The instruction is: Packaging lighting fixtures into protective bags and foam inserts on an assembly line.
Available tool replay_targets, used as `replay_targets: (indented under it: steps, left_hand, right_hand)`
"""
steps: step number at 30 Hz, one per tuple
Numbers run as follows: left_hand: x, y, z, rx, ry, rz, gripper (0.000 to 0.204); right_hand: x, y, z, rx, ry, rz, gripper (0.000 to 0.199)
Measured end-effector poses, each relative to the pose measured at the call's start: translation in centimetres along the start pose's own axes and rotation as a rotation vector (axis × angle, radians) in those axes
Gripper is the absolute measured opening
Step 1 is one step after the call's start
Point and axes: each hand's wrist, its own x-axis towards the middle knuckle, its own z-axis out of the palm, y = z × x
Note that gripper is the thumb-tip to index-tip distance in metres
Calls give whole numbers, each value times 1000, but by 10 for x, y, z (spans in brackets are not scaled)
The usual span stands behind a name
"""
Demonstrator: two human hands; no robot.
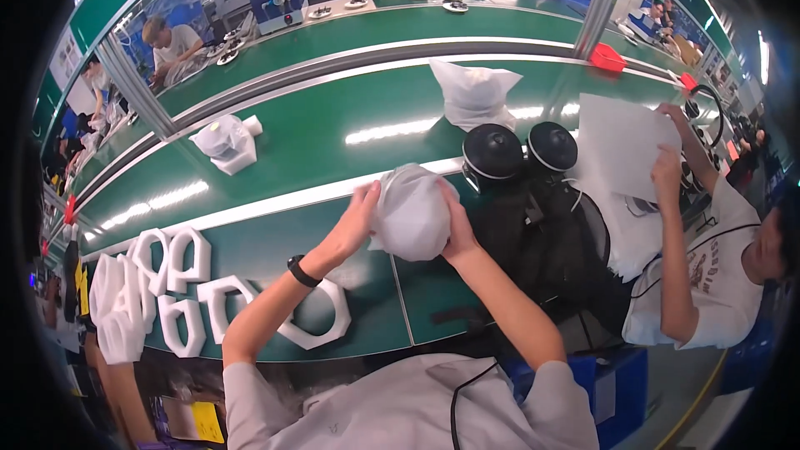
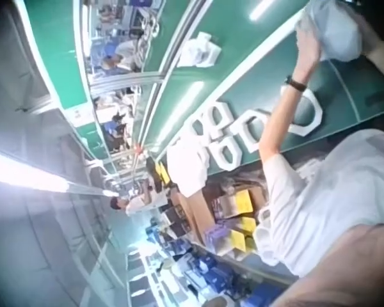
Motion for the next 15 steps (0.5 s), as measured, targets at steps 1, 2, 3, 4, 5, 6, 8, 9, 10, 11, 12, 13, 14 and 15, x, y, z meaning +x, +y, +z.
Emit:
replay_targets:
  steps: [1, 2, 3, 4, 5, 6, 8, 9, 10, 11, 12, 13, 14, 15]
  left_hand:
    - [-6, 7, 10, 109, 170, 170, 81]
    - [-9, 18, 15, 116, 162, 174, 81]
    - [-13, 30, 19, 81, 137, 215, 77]
    - [-15, 37, 20, 43, 123, 256, 74]
    - [-13, 36, 27, 67, 158, 404, 51]
    - [-13, 37, 27, 68, 160, 399, 51]
    - [-15, 55, 33, 410, 149, 474, 34]
    - [-16, 60, 41, 410, 143, 476, 34]
    - [-20, 62, 47, 434, 217, 591, 30]
    - [-24, 64, 53, 456, 293, 707, 29]
    - [-27, 66, 56, 461, 293, 712, 29]
    - [-29, 68, 57, 479, 282, 682, 29]
    - [-29, 71, 59, 493, 264, 654, 29]
    - [-28, 75, 61, 494, 258, 657, 29]
  right_hand:
    - [-4, 1, -11, 145, -123, -107, 54]
    - [-4, 0, -22, 287, -249, -217, 55]
    - [-4, 2, -32, 320, -375, -235, 57]
    - [-1, -1, -36, 470, -320, -152, 58]
    - [-14, -8, -22, 196, -286, -259, 59]
    - [-27, -15, -8, -80, -249, -360, 60]
    - [-36, -19, -22, -308, -190, -432, 61]
    - [-40, -19, -31, -538, -135, -491, 63]
    - [-43, -16, -38, -765, -83, -551, 64]
    - [-46, -13, -45, -992, -27, -607, 66]
    - [-48, -10, -53, -1220, 33, -660, 68]
    - [-48, -7, -60, -1446, 95, -705, 70]
    - [-49, -5, -70, -1445, 101, -707, 70]
    - [-49, -2, -82, -1257, 9, -653, 66]
